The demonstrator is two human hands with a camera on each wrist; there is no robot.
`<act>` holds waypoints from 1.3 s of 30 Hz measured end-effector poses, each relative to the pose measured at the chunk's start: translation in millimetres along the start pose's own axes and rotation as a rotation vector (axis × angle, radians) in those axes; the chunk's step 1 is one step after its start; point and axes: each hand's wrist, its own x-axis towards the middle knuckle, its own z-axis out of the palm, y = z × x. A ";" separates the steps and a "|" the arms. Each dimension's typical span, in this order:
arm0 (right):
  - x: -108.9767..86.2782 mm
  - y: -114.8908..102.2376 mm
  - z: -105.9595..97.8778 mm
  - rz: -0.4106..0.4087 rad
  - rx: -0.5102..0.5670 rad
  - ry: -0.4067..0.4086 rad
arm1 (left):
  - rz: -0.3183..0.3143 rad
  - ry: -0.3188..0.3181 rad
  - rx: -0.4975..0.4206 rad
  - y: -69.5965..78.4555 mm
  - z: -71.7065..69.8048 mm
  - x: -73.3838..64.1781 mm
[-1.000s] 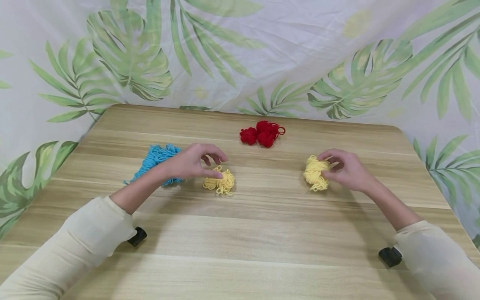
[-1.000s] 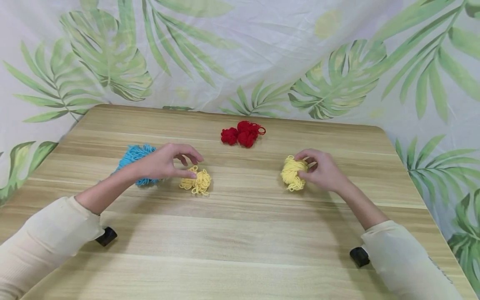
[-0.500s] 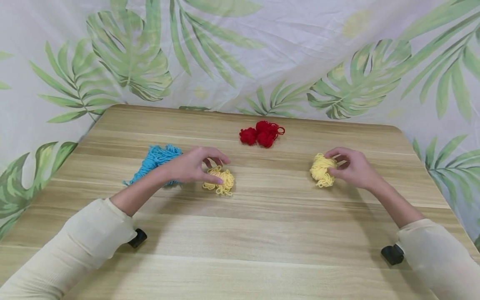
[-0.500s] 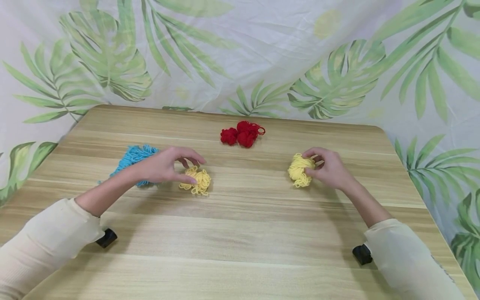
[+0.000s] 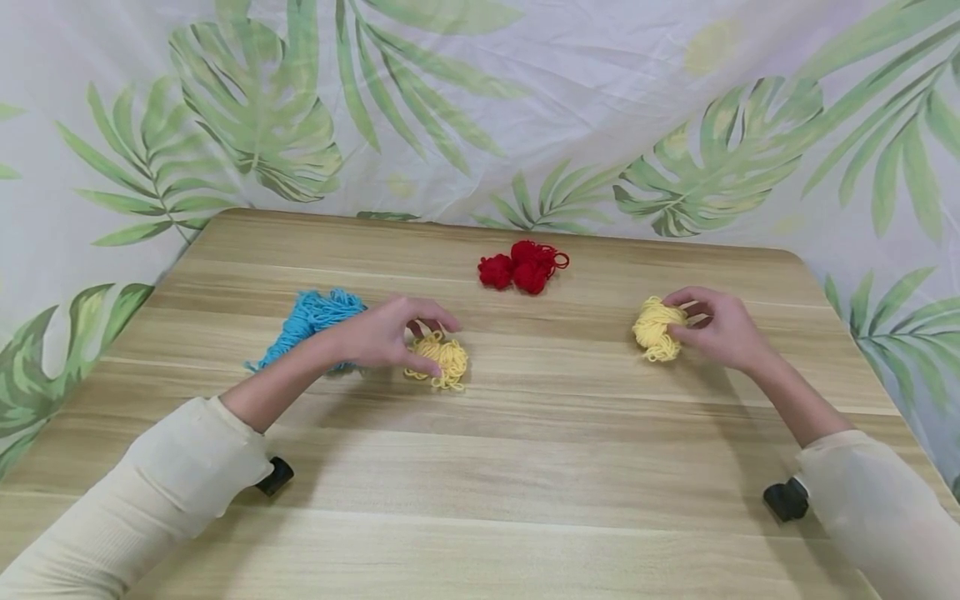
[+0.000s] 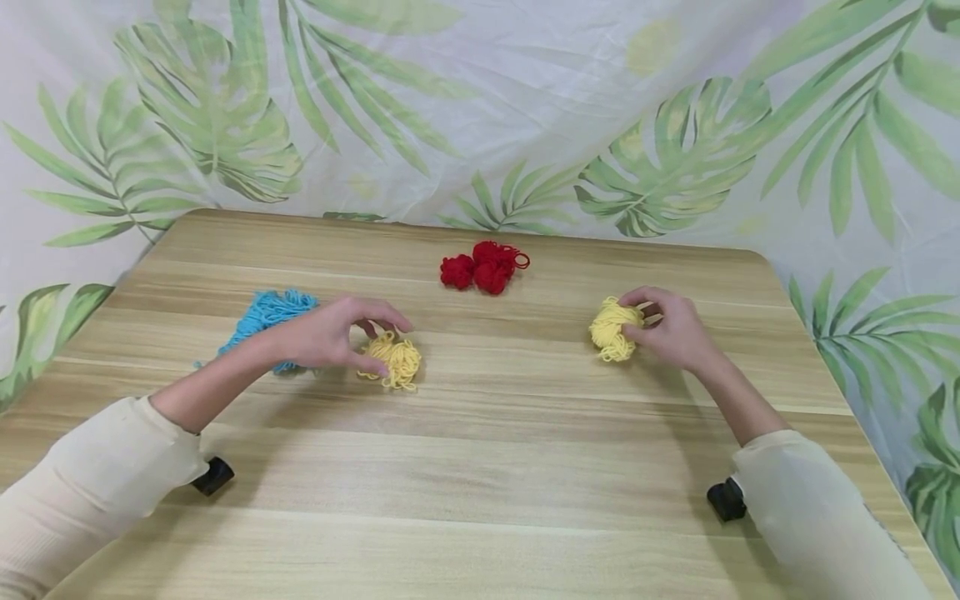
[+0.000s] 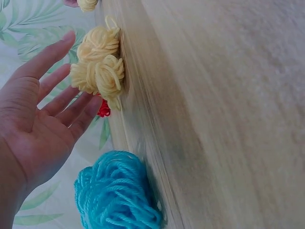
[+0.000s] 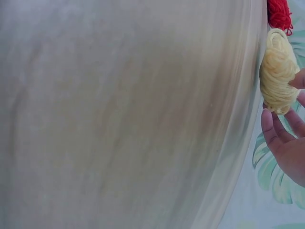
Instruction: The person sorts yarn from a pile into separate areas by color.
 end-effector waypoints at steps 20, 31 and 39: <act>-6.0 22.5 -19.0 0.083 -0.052 0.054 | -0.013 -0.025 0.087 -0.8 1.1 -0.5; -10.9 35.2 -29.8 0.105 -0.077 0.074 | -0.006 -0.029 0.087 -6.3 3.2 2.2; -16.7 44.3 -39.8 0.118 -0.070 0.078 | -0.019 -0.036 0.080 -7.9 4.7 2.9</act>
